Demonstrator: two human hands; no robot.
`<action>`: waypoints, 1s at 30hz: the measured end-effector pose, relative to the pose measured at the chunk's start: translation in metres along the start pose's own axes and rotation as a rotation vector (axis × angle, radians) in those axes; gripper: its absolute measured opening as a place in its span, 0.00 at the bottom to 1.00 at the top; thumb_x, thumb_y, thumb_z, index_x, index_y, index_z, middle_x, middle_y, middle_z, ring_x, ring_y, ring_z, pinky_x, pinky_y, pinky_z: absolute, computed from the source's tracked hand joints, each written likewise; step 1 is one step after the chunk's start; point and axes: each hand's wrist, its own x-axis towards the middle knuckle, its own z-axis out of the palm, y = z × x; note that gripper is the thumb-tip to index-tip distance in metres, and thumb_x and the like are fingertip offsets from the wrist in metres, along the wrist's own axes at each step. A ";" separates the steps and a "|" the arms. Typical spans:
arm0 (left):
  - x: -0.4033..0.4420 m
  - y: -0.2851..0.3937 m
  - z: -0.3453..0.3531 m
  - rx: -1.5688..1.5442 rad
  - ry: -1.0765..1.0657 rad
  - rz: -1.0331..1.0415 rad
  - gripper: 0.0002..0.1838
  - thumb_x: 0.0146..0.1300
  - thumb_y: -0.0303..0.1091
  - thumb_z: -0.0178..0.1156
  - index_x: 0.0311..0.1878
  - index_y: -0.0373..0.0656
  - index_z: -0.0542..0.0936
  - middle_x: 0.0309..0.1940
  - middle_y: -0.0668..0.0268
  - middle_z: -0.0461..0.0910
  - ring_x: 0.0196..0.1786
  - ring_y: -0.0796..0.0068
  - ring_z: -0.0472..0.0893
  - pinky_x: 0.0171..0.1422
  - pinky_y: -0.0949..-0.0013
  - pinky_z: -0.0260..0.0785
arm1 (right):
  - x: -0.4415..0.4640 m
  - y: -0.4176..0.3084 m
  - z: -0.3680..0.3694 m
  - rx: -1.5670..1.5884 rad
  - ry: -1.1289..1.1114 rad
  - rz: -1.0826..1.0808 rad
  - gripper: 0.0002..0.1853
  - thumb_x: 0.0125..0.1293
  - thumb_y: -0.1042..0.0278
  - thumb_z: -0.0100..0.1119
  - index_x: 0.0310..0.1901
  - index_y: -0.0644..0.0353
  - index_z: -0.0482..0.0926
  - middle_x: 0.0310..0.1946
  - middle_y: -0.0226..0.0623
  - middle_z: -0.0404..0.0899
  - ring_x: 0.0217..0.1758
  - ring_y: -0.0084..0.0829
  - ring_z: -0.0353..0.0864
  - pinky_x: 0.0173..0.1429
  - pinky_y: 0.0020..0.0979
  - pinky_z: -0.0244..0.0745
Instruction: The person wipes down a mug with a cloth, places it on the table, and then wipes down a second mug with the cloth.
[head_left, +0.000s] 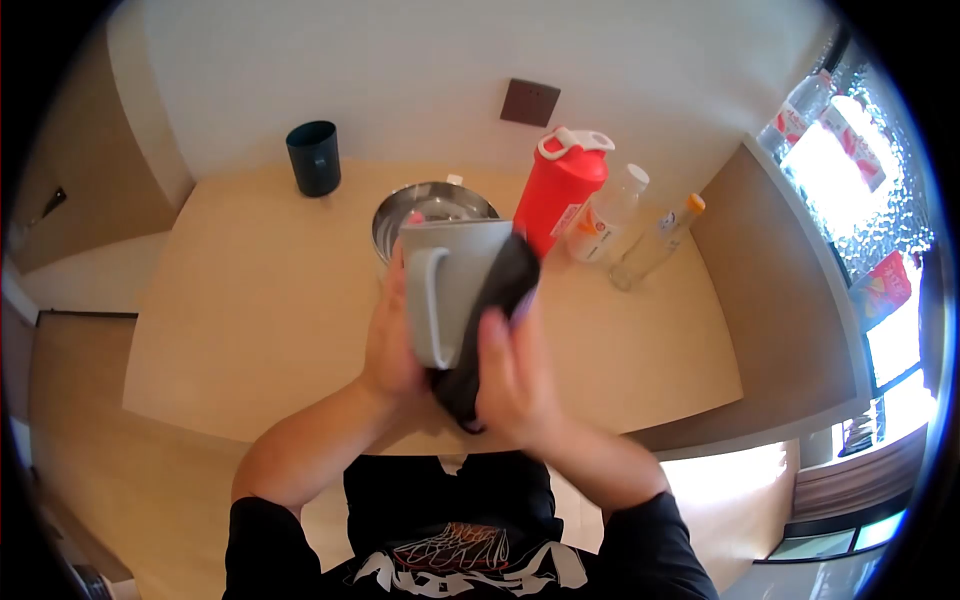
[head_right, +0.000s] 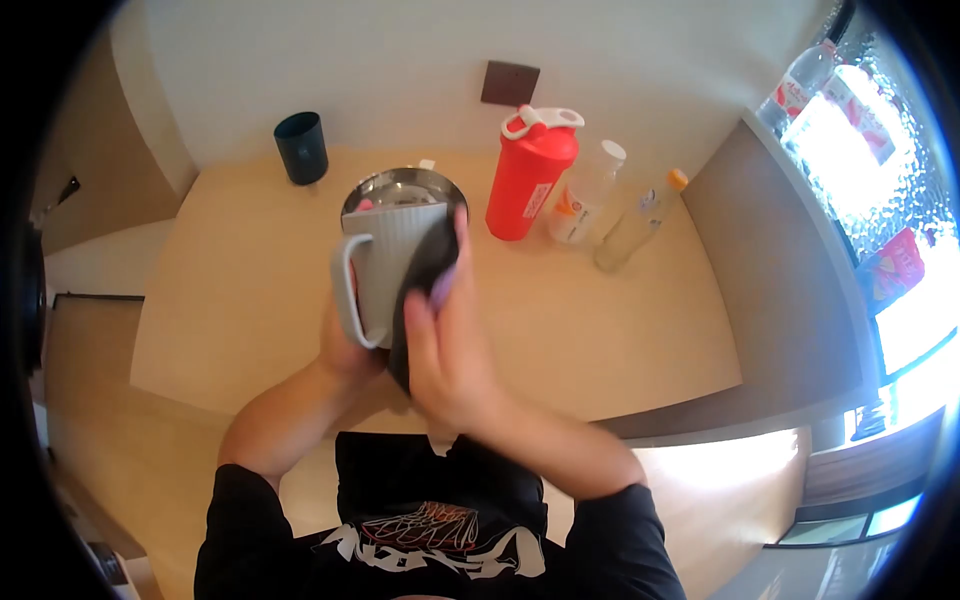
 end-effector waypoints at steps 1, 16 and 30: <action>-0.003 -0.002 0.001 0.074 -0.017 0.022 0.34 0.80 0.51 0.39 0.80 0.43 0.47 0.71 0.58 0.65 0.72 0.65 0.68 0.76 0.64 0.59 | 0.020 -0.007 -0.008 0.068 -0.006 0.125 0.28 0.74 0.74 0.41 0.72 0.73 0.51 0.67 0.55 0.60 0.71 0.48 0.60 0.74 0.39 0.54; 0.002 0.000 -0.005 0.059 0.008 0.025 0.34 0.77 0.44 0.44 0.80 0.49 0.46 0.74 0.55 0.60 0.73 0.57 0.66 0.77 0.58 0.59 | -0.007 0.010 0.007 0.003 -0.025 -0.003 0.40 0.69 0.76 0.48 0.75 0.79 0.36 0.77 0.65 0.41 0.82 0.56 0.39 0.81 0.47 0.40; -0.008 0.002 0.011 -0.115 0.082 -0.237 0.35 0.77 0.57 0.38 0.77 0.42 0.55 0.72 0.57 0.65 0.73 0.64 0.68 0.77 0.59 0.59 | -0.019 0.008 -0.005 0.098 -0.050 -0.057 0.41 0.72 0.64 0.50 0.76 0.75 0.40 0.76 0.65 0.40 0.81 0.59 0.40 0.80 0.49 0.37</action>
